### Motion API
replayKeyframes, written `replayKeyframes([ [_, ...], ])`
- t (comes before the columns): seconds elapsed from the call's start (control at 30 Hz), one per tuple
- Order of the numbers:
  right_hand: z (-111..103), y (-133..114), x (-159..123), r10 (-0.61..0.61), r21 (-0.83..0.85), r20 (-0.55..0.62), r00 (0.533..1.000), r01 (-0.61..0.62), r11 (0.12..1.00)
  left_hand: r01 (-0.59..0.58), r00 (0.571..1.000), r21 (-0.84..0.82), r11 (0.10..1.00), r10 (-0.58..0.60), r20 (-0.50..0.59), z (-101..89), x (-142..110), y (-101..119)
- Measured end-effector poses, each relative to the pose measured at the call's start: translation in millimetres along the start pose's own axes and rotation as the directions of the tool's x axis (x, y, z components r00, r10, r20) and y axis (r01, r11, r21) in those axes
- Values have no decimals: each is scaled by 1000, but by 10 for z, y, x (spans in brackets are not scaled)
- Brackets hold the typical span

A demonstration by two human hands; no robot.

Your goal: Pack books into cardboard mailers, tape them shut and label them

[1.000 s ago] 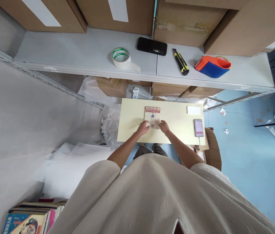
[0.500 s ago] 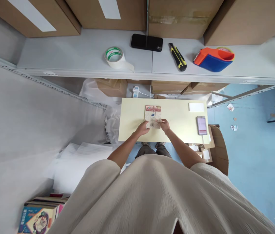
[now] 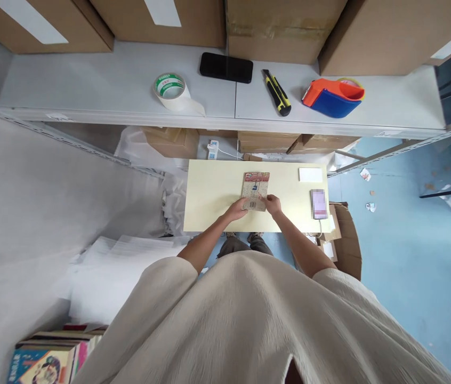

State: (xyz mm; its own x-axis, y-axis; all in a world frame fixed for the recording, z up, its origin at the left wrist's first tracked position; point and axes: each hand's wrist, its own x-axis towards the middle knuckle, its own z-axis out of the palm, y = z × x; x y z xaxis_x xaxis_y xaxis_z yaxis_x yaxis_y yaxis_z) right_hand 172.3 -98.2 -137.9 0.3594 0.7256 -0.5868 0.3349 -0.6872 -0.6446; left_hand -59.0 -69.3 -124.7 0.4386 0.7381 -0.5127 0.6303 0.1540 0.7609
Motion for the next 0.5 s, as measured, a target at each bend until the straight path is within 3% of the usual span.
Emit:
replayKeyframes([
  [0.13,-307,-66,-51,-49,-46,-59,997,46,998,-76,996,-148,986,68,-61,94,141,307],
  [0.23,-348,-173,-125,-113,-86,-80,990,107,991,-153,986,-297,943,127,-108,102,180,506],
  [0.37,-131,-320,-243,-224,-33,22,974,224,974,-127,984,-358,925,73,-161,16,111,543],
  [0.5,174,-386,-307,-266,24,210,941,267,963,-41,963,-349,936,-56,-262,-154,-16,321],
])
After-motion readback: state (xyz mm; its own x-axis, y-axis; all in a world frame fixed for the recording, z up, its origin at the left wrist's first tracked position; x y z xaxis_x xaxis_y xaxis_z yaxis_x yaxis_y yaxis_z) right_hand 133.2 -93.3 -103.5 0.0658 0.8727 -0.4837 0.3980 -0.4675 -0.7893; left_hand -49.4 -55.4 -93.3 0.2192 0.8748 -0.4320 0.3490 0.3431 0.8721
